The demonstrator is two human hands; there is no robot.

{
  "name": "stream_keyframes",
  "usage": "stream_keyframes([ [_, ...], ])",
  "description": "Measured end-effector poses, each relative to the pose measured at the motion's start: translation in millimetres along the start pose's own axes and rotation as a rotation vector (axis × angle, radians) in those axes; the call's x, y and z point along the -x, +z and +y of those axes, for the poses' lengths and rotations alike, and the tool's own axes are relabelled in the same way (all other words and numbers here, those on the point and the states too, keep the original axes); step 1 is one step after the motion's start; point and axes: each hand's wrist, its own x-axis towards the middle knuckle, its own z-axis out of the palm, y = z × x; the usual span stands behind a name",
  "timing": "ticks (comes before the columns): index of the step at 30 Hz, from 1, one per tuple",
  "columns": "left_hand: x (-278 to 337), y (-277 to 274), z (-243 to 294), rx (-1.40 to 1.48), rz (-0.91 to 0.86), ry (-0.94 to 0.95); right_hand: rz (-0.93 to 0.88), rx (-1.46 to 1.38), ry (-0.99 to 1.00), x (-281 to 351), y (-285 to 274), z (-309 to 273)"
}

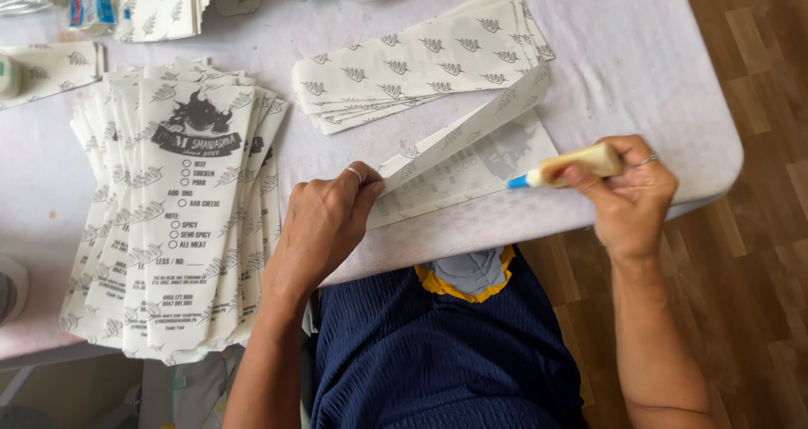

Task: Applying glue to the edges of paper food wrappers and folding them into shape at a high speed.

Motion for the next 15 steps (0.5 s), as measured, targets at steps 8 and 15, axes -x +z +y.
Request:
stream_keyframes([
  [8,-10.3,-11.8,-2.0,0.185,-0.051,-0.143,-0.111,-0.116,-0.016,19.9,108.9,-15.9],
  [15,-15.3,-13.4,-9.3,0.324,-0.042,-0.167,-0.262,-0.061,-0.099,28.7,152.0,8.2],
])
